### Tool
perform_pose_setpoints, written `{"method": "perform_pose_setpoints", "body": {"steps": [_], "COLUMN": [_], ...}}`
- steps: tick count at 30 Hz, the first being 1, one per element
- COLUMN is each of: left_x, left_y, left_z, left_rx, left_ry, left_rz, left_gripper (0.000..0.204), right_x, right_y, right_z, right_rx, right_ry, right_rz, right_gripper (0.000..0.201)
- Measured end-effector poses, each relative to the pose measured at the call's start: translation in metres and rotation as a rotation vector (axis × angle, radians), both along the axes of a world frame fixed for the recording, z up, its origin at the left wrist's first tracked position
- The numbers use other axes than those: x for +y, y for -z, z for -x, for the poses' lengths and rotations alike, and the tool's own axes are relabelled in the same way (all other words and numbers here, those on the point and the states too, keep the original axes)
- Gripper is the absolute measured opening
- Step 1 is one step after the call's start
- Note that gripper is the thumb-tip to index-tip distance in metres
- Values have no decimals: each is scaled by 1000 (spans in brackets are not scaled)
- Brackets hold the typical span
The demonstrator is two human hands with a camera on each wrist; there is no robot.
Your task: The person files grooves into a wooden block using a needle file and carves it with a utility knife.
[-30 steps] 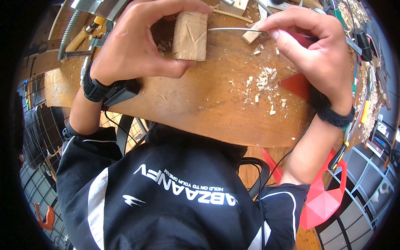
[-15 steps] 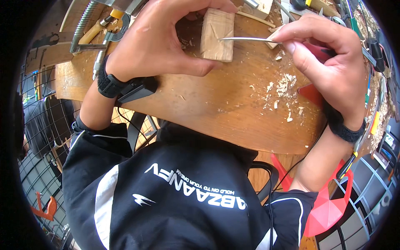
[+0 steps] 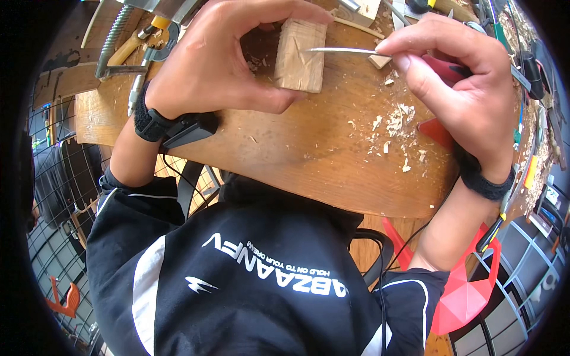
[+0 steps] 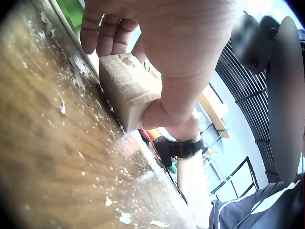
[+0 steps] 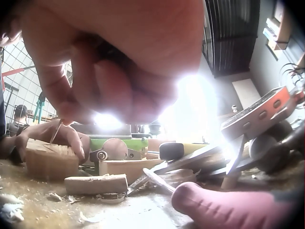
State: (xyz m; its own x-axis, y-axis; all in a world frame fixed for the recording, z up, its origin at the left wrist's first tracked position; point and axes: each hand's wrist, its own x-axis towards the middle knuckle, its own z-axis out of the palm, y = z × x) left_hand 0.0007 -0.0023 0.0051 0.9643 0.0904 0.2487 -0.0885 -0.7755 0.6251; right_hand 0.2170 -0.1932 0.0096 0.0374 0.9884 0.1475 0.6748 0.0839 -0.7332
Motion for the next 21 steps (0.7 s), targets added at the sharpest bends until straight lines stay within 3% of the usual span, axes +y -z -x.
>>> {"method": "perform_pose_setpoints", "body": {"steps": [9, 11, 14, 17, 21], "left_x": [3, 0, 3, 1, 2], "left_y": [4, 0, 6, 2, 3], "left_z": [3, 1, 4, 1, 1], "left_rx": [-96, 13, -83, 37, 6], "left_ry": [47, 10, 43, 1, 20], "left_rz": [55, 15, 62, 52, 11], "left_gripper": [69, 69, 70, 70, 71], "right_x": [0, 0, 0, 0, 1], "right_y": [0, 1, 3, 2, 5], "right_z": [-2, -1, 0, -1, 0], "right_rx": [-23, -31, 30, 34, 29], "right_ry": [5, -9, 67, 44, 52], "right_rz": [-15, -17, -20, -4, -22], "right_gripper": [15, 15, 15, 16, 15]}}
